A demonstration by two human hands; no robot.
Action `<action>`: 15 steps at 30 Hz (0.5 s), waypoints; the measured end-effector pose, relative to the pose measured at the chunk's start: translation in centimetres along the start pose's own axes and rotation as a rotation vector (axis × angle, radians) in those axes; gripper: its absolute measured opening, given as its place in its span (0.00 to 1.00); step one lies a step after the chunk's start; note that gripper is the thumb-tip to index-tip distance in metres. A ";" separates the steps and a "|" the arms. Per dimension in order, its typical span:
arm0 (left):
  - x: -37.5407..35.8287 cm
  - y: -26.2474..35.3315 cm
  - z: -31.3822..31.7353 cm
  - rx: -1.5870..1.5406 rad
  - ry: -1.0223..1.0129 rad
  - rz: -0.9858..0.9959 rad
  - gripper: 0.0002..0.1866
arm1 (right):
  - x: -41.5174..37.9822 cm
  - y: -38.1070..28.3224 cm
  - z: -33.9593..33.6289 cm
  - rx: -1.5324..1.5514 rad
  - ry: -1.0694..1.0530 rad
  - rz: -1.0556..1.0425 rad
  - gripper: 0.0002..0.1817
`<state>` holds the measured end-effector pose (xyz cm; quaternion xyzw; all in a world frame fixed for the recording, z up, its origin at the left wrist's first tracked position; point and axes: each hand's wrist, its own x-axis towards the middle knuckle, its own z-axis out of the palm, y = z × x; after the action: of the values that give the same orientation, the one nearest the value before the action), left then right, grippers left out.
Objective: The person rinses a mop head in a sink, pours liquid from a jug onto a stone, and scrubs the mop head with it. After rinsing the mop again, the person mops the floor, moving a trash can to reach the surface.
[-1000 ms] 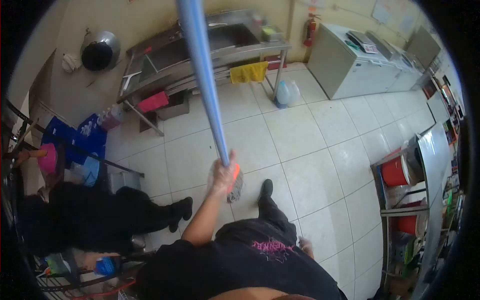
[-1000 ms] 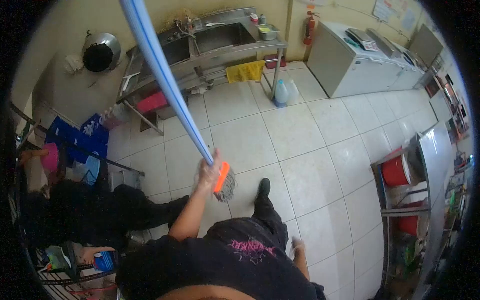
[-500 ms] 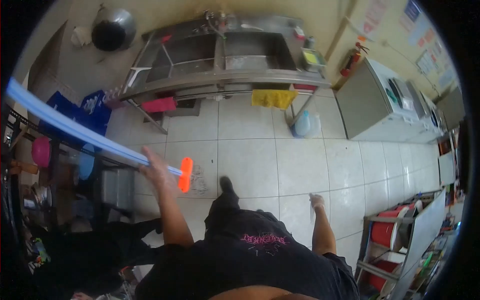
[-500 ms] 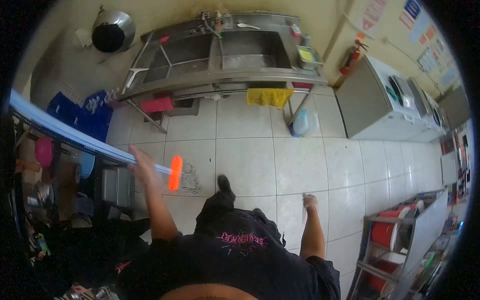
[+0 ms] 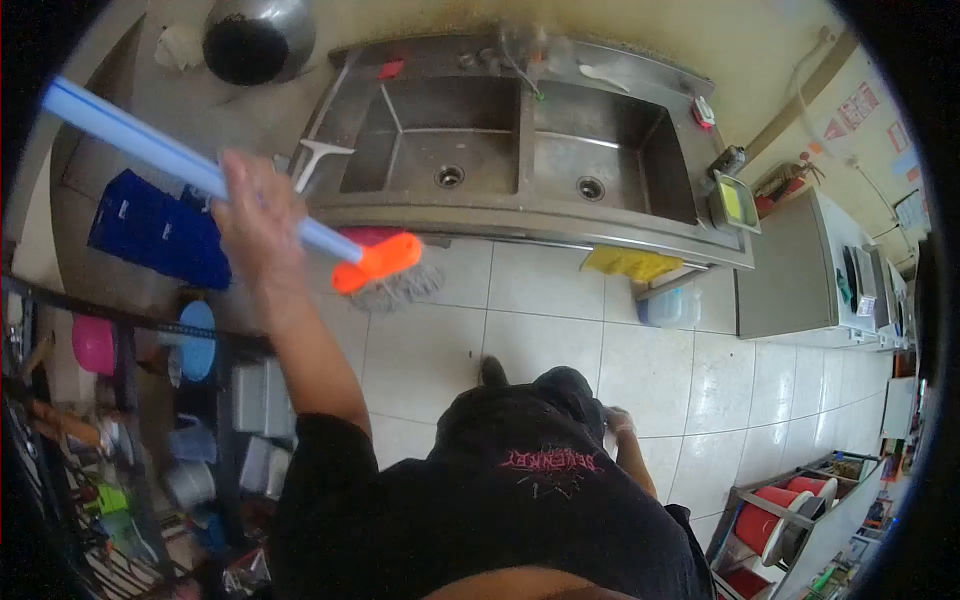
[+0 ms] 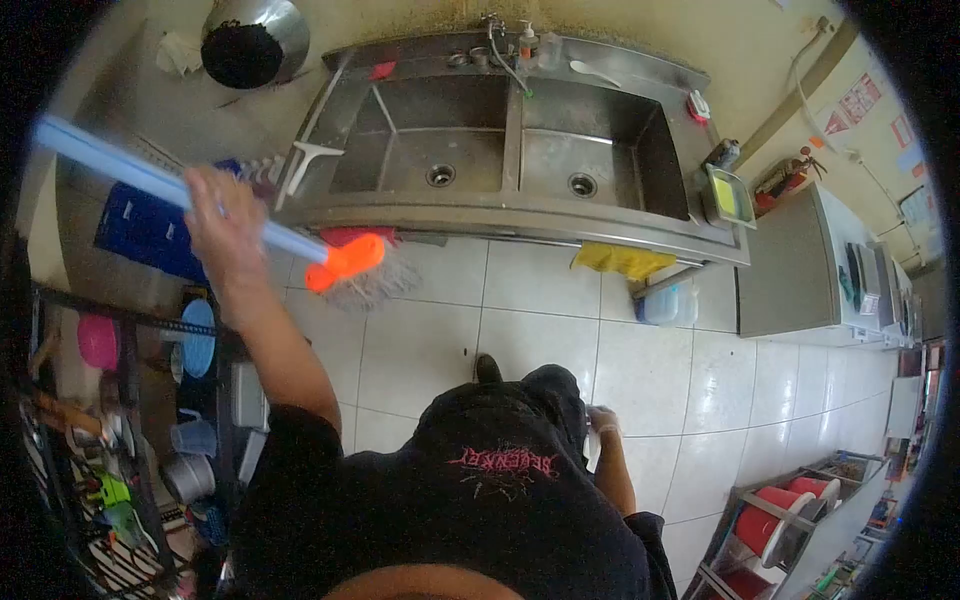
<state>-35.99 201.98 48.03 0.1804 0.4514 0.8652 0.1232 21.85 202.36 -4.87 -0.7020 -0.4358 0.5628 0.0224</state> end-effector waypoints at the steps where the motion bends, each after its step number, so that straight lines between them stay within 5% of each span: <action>1: 2.3 0.0 1.5 -0.009 -0.108 0.027 0.19 | 2.4 1.2 0.3 0.007 -0.002 0.004 0.24; 3: 6.3 0.1 5.1 0.021 -0.228 0.080 0.19 | 8.1 4.9 0.7 -0.426 -0.004 -0.459 0.22; 4: 8.1 -0.2 7.0 0.062 -0.244 0.109 0.19 | 6.7 1.2 0.4 -0.421 -0.005 -0.447 0.22; 6: 14.0 -1.3 8.8 0.011 -0.396 0.101 0.20 | 2.7 -6.4 1.2 -0.064 -0.020 0.023 0.20; 8: 16.7 -1.8 11.5 -0.047 -0.549 0.098 0.22 | 3.4 -9.0 1.2 -0.012 0.013 0.016 0.20; 9: 17.0 -1.3 13.1 0.003 -0.367 0.177 0.24 | 3.9 -10.2 1.0 0.032 0.045 -0.002 0.20; 10: 16.8 -1.5 13.9 0.064 -0.182 0.247 0.26 | 11.6 -2.1 1.1 -0.295 0.009 -0.561 0.19; 13: 18.8 -4.4 11.3 0.103 -0.237 0.373 0.29 | 9.3 -9.7 0.8 0.310 -0.027 0.168 0.16; 14: 19.2 -5.9 10.7 0.074 -0.215 0.337 0.29 | 10.0 -11.0 0.8 0.312 -0.039 0.170 0.16; 15: 19.9 -7.8 10.2 0.047 -0.188 0.301 0.30 | 11.8 -10.5 0.4 -0.041 -0.174 -0.014 0.16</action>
<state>-49.31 221.34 50.95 0.3291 0.4256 0.8424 0.0296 15.26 216.20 -8.65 -0.6476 -0.4526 0.6124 -0.0259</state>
